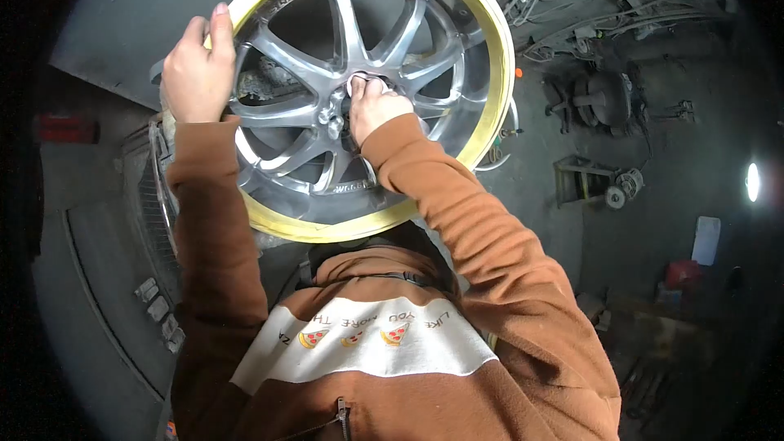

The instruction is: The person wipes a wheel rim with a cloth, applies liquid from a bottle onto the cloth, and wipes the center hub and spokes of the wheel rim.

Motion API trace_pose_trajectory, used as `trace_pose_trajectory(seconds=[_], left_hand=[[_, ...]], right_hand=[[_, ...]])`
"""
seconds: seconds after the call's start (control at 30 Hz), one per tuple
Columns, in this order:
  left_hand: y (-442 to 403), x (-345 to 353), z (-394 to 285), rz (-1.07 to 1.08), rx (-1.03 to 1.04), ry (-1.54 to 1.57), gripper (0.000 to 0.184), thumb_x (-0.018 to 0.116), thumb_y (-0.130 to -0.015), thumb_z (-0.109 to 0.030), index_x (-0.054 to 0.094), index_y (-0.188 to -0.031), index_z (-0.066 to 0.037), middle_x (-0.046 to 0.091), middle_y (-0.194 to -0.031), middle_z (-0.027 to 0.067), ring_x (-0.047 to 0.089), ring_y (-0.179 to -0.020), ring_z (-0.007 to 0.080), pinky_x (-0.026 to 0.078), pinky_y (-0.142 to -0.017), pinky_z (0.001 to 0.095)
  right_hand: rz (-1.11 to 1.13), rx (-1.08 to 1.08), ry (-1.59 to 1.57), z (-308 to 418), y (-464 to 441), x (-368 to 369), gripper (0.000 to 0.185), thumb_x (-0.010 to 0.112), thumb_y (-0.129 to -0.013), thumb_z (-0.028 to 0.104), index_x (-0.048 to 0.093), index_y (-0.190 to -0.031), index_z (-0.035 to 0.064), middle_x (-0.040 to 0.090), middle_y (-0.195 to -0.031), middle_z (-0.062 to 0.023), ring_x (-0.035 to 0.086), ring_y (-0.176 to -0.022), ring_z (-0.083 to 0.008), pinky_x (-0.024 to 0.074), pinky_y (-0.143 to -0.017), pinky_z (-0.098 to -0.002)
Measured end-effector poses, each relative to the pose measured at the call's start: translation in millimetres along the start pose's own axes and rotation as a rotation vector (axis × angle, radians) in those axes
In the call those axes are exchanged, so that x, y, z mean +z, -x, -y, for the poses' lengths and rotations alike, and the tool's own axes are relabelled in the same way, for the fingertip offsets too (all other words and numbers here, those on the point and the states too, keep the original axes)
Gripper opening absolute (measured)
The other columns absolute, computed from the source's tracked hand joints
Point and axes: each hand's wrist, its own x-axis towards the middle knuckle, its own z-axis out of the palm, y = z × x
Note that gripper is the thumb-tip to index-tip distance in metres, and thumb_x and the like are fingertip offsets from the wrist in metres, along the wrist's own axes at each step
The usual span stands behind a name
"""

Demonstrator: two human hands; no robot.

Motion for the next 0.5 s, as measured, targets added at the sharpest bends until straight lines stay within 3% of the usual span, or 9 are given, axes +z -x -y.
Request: trace_pose_trajectory(seconds=[0.1, 0.13, 0.23, 0.27, 0.33, 0.37, 0.4, 0.47, 0.5], left_hand=[[2.8, 1.1, -2.8, 0.015, -0.014, -0.004, 0.047, 0.046, -0.087, -0.048, 0.064, -0.079, -0.005, 0.066, -0.080, 0.0180, 0.063, -0.076, 0.0400, 0.049, -0.068, 0.0484], [0.4, 0.6, -5.2, -0.002, -0.037, -0.050, 0.047, 0.045, -0.087, -0.048, 0.064, -0.080, -0.006, 0.066, -0.081, 0.0185, 0.063, -0.077, 0.0404, 0.048, -0.069, 0.0486], [-0.1, -2.3, -10.2, 0.091, -0.103, -0.099, 0.050, 0.039, -0.088, -0.051, 0.064, -0.089, -0.009, 0.066, -0.088, 0.0197, 0.060, -0.087, 0.0416, 0.046, -0.076, 0.0486], [-1.5, -1.5, -11.4, 0.128, -0.138, -0.109, 0.052, 0.035, -0.089, -0.054, 0.064, -0.095, -0.012, 0.065, -0.092, 0.0207, 0.058, -0.094, 0.0424, 0.045, -0.081, 0.0484], [-1.6, -1.2, -12.3, 0.128, -0.142, -0.116, 0.053, 0.033, -0.089, -0.054, 0.064, -0.095, -0.012, 0.065, -0.094, 0.0200, 0.058, -0.094, 0.0419, 0.045, -0.082, 0.0480], [-1.6, -2.0, -12.8, 0.134, -0.142, -0.128, 0.053, 0.034, -0.089, -0.055, 0.064, -0.095, -0.011, 0.065, -0.093, 0.0198, 0.058, -0.094, 0.0420, 0.045, -0.081, 0.0480], [-1.9, -3.1, -13.5, 0.141, -0.135, -0.141, 0.053, 0.034, -0.090, -0.055, 0.064, -0.094, -0.011, 0.065, -0.093, 0.0197, 0.059, -0.093, 0.0421, 0.045, -0.080, 0.0481], [-0.1, -1.3, -10.6, 0.104, -0.094, -0.129, 0.051, 0.036, -0.089, -0.052, 0.063, -0.090, -0.009, 0.065, -0.089, 0.0196, 0.060, -0.088, 0.0420, 0.046, -0.077, 0.0484], [0.2, -0.4, -9.8, 0.061, -0.072, -0.109, 0.050, 0.039, -0.089, -0.050, 0.063, -0.085, -0.007, 0.066, -0.086, 0.0196, 0.061, -0.083, 0.0420, 0.047, -0.073, 0.0487]], right_hand=[[-0.009, 0.104, -0.250, 10.1, 5.5, 13.2, 0.038, 0.044, -0.086, 0.015, 0.043, -0.121, 0.0006, 0.059, -0.104, -0.0228, 0.063, -0.084, -0.0361, 0.0522, -0.073, -0.0401], [-0.099, 0.129, -0.441, 15.0, 2.5, 24.8, 0.039, 0.045, -0.084, 0.015, 0.044, -0.119, -0.0017, 0.061, -0.101, -0.0213, 0.064, -0.086, -0.0333, 0.0514, -0.075, -0.0403], [0.036, 0.273, -2.085, 11.3, -11.5, 25.8, 0.033, 0.039, -0.083, 0.008, 0.049, -0.112, -0.0058, 0.061, -0.095, -0.0153, 0.063, -0.084, -0.0255, 0.0523, -0.073, -0.0388], [0.181, 0.497, -2.577, 11.8, -5.6, 13.0, 0.028, 0.040, -0.085, 0.007, 0.052, -0.107, -0.0042, 0.060, -0.091, -0.0138, 0.061, -0.078, -0.0245, 0.0530, -0.070, -0.0358], [0.069, 0.379, -2.709, 18.8, -3.6, 16.4, 0.027, 0.040, -0.087, 0.008, 0.051, -0.108, -0.0041, 0.059, -0.092, -0.0133, 0.061, -0.079, -0.0246, 0.0535, -0.070, -0.0369], [0.043, 0.353, -2.547, 19.6, -6.2, 30.9, 0.028, 0.039, -0.089, 0.009, 0.051, -0.111, -0.0019, 0.059, -0.096, -0.0130, 0.061, -0.082, -0.0248, 0.0534, -0.071, -0.0394], [0.029, 0.139, -1.845, 17.0, -8.4, 31.3, 0.031, 0.040, -0.088, 0.012, 0.050, -0.115, 0.0001, 0.060, -0.097, -0.0159, 0.063, -0.084, -0.0274, 0.0531, -0.071, -0.0404], [-0.245, 0.002, -0.359, 1.5, 7.1, 31.1, 0.032, 0.042, -0.088, 0.012, 0.048, -0.118, 0.0018, 0.060, -0.095, -0.0200, 0.065, -0.080, -0.0287, 0.0528, -0.069, -0.0384], [-0.070, -0.074, -0.244, -11.8, 6.8, 11.3, 0.039, 0.045, -0.086, 0.015, 0.045, -0.123, 0.0011, 0.059, -0.098, -0.0222, 0.065, -0.081, -0.0325, 0.0525, -0.070, -0.0397]])
